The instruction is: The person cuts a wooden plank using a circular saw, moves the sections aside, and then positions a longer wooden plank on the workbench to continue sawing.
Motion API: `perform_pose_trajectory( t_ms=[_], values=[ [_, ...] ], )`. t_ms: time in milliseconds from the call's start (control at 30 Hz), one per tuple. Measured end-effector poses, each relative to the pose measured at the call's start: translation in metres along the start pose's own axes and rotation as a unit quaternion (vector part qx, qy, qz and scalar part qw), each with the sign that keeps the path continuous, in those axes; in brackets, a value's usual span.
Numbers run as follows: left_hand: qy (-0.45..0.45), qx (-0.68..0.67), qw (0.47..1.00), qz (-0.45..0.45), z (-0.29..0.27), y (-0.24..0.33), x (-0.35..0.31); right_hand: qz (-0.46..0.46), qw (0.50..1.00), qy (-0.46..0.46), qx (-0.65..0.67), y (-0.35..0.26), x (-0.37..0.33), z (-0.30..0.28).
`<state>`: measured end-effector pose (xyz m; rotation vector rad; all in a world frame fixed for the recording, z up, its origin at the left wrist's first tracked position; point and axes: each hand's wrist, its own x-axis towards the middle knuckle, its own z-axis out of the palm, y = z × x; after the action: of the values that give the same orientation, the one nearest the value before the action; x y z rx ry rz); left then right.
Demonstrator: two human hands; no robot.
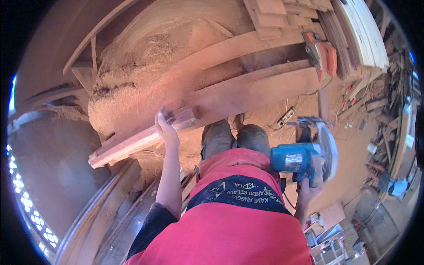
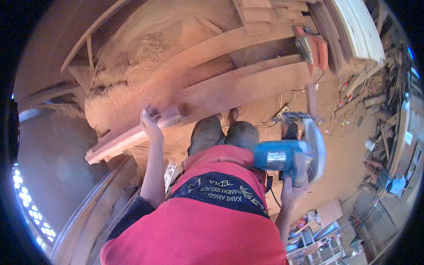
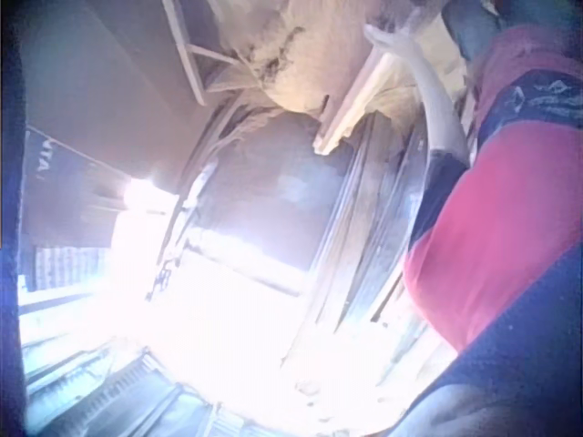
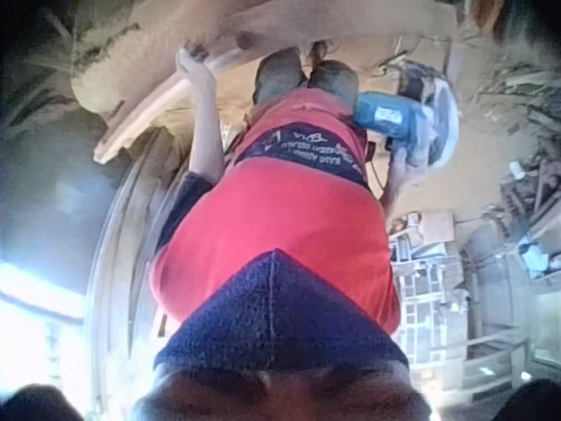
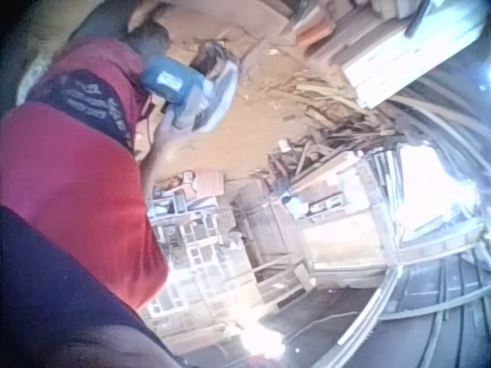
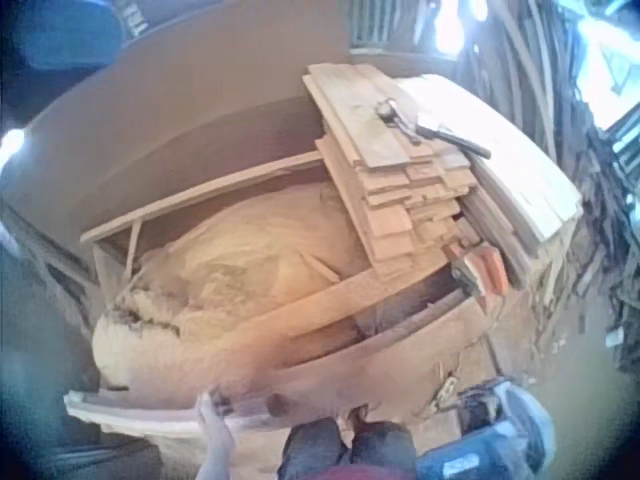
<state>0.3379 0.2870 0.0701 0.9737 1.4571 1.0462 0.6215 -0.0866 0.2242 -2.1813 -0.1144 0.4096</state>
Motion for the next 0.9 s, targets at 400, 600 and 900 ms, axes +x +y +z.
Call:
perform_pose_trajectory(
  t_ms=[400,600,900],
  values=[
    [0.038,-0.038,0.960,-0.274,-0.027,-0.067,-0.085,-0.354,0.749,-0.526,-0.191,-0.113,0.056,0.195],
    [0.113,-0.090,0.935,-0.325,0.000,-0.084,-0.079,-0.402,0.657,-0.612,-0.177,-0.110,0.059,0.240],
    [0.197,-0.051,0.948,-0.246,0.015,-0.096,-0.071,-0.474,0.553,-0.658,-0.191,-0.093,0.093,0.262]
  ],
)
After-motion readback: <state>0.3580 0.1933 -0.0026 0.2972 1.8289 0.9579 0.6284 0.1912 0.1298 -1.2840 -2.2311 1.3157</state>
